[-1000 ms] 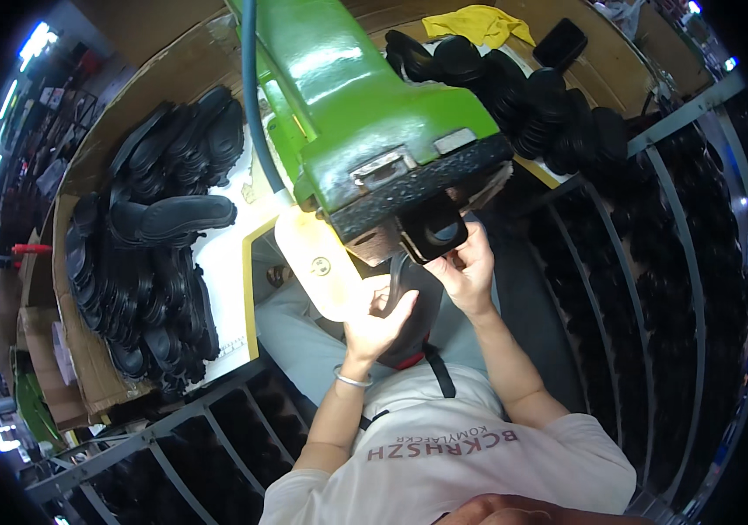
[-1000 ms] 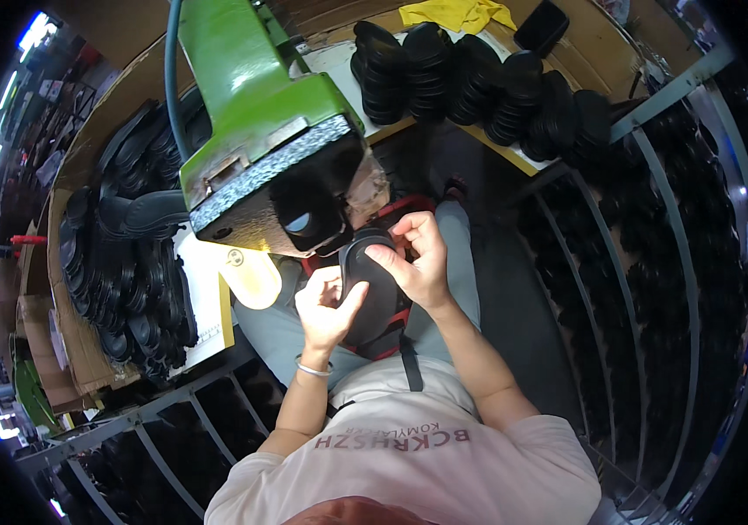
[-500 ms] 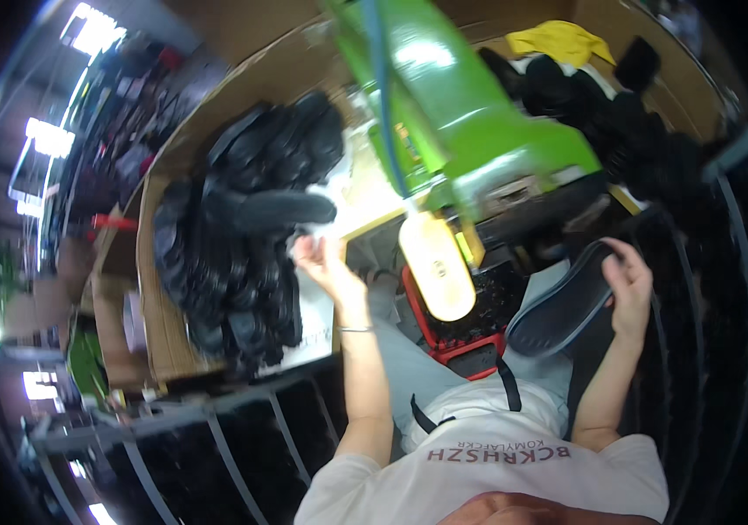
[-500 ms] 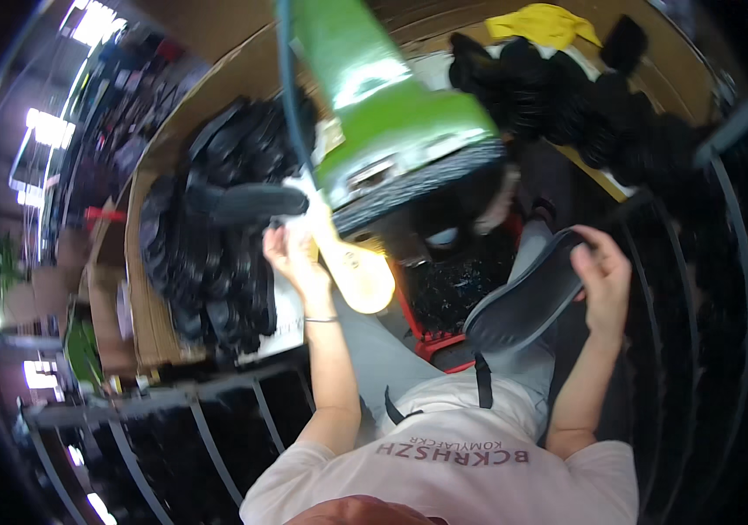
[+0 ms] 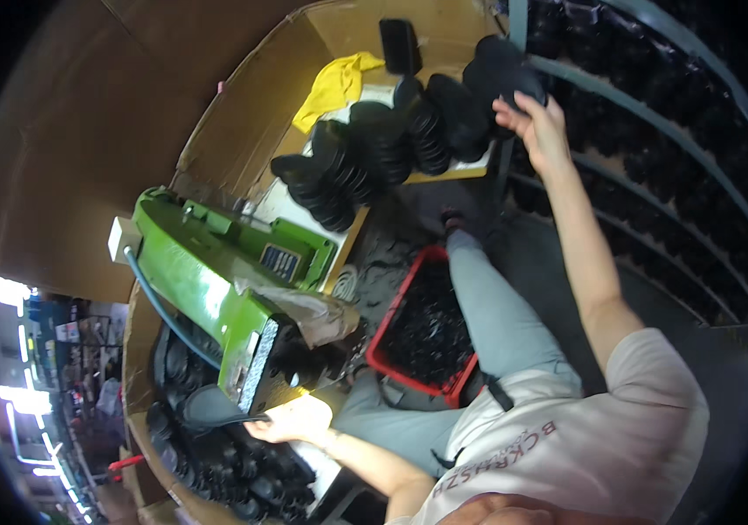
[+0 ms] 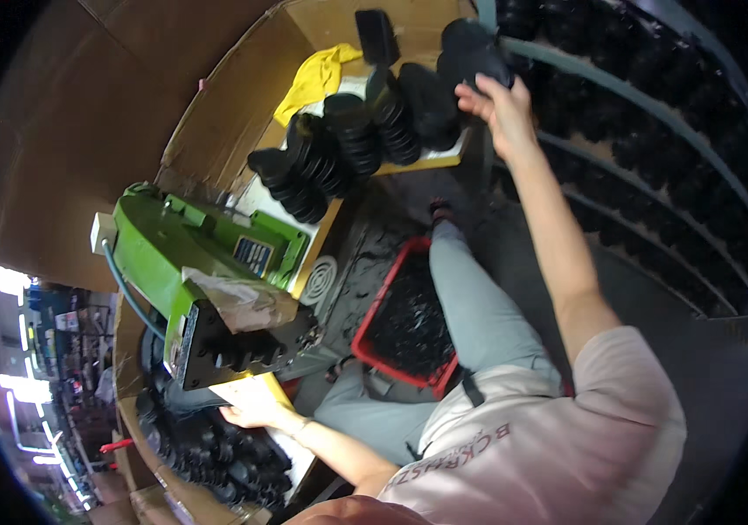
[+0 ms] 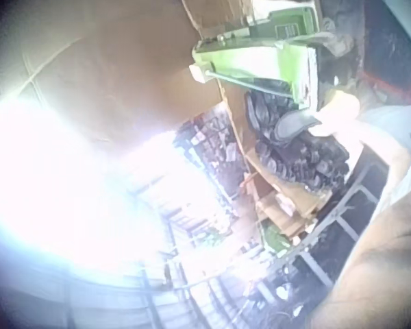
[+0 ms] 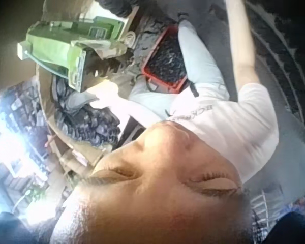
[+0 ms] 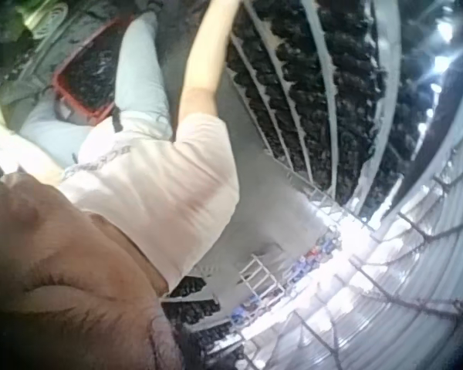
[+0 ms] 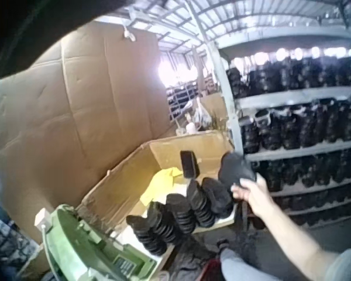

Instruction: Processing shoe soles using an industrial trimming machine and stacking them on a rack.

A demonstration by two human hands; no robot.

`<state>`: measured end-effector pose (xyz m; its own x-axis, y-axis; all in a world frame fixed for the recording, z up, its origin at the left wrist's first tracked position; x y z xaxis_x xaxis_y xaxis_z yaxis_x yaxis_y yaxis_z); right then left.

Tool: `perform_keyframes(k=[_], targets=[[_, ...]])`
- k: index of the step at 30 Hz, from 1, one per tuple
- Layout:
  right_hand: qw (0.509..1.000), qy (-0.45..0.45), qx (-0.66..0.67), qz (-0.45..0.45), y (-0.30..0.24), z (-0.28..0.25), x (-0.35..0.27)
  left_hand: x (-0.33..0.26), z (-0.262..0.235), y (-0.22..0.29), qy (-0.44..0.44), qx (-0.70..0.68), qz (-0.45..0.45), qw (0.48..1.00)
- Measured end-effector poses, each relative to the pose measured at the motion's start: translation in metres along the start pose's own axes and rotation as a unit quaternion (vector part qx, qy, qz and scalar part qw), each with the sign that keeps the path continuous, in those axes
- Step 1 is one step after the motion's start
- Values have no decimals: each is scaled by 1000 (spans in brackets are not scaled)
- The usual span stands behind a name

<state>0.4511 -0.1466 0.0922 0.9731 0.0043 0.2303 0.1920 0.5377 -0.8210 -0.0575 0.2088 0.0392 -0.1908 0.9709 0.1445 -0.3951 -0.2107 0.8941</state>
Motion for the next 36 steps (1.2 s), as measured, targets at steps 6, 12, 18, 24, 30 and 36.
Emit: perform_keyframes(k=[6, 12, 18, 24, 30, 36], targets=[[965, 64, -255, 4, 43, -14, 34, -52, -61, 42, 8, 400, 272, 875], [953, -141, -256, -79, 54, -6, -89, -116, -26, 33, -200, 419, 194, 864], [715, -611, -162, 300, 77, 17, -309, -174, 53, -3, -195, 61, -278, 939], [792, -423, -80, 433, 77, 12, -358, -195, 65, -25, -318, 73, -404, 855], [809, -368, 17, 457, 72, 26, -366, -159, 87, 4, -366, 206, -125, 899], [871, -277, -13, 406, 67, 0, -323, -169, 57, -27, -303, 123, -191, 926]])
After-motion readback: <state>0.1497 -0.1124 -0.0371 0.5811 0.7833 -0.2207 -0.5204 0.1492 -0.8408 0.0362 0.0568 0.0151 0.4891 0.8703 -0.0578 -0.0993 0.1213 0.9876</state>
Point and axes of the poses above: each hand's wrist, its own x-axis towards the middle knuckle, its own z-axis out of the palm, y = z × x, the point moved 5 cm from there along x, towards the middle knuckle, and after that the axes turned 6 degrees about -z, right-handed, at the moved point
